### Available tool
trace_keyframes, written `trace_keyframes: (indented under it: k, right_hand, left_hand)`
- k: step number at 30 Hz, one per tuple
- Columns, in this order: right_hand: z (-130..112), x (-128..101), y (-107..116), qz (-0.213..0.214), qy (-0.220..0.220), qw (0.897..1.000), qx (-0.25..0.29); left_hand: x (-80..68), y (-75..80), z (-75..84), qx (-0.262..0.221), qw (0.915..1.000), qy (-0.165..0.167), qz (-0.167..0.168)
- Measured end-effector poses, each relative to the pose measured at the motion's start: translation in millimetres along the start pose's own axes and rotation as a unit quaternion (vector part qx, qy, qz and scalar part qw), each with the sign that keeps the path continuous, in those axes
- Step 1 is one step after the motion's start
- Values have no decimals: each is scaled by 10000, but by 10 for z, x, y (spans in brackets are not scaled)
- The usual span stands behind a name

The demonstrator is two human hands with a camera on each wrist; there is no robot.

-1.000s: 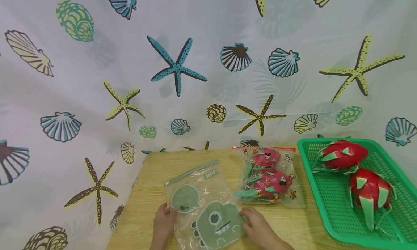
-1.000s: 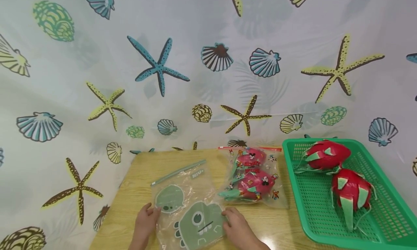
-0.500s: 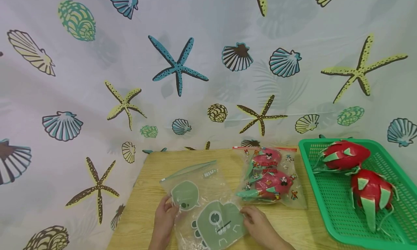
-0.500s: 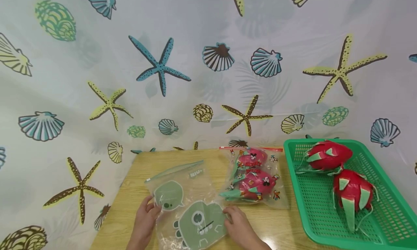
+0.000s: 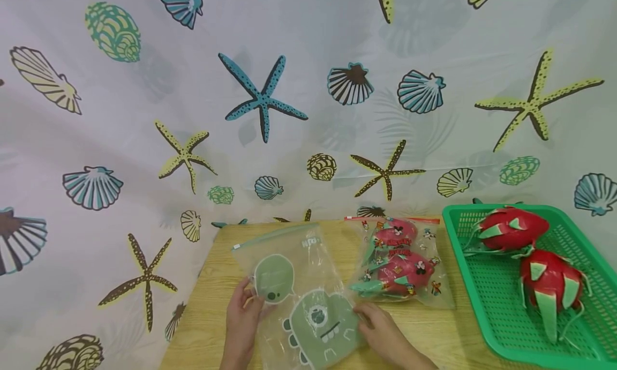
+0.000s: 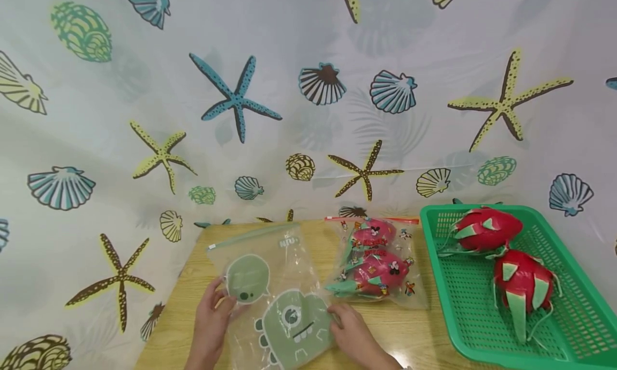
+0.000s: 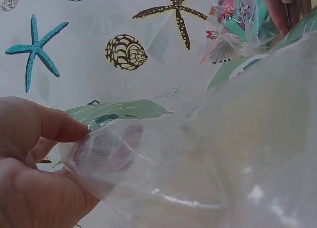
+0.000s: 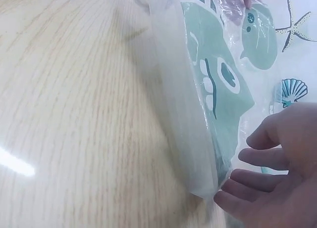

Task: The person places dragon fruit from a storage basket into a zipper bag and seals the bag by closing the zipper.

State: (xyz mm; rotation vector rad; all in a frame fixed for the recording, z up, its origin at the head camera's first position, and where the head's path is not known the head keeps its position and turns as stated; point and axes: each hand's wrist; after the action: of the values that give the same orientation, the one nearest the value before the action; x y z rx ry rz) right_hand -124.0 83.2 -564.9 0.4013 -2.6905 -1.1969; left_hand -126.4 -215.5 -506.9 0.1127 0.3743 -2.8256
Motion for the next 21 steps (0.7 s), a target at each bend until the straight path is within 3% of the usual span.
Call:
trace_keyframes:
  k: [7, 15, 21]
  right_hand:
    - [-51, 20, 40, 70, 168, 9998, 31]
    - [-159, 44, 146, 101, 169, 9996, 196]
    - [-288, 72, 284, -116, 343, 9967, 733]
  left_hand:
    - [-84, -97, 182, -187, 9998, -104, -23]
    - [-223, -253, 364, -40, 9995, -272, -171]
    - [-344, -441, 440, -392, 9962, -688, -362]
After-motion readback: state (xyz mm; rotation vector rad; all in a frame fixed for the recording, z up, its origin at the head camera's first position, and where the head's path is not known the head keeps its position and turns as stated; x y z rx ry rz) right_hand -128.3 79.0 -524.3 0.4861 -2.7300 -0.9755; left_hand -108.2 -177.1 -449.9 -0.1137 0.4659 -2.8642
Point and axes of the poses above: each hand's wrist, its own x-axis towards the middle knuckle, its own y-axis out of the back of the hand, z = x × y, and after that the axes turned 14 degrees about -x, right-handed
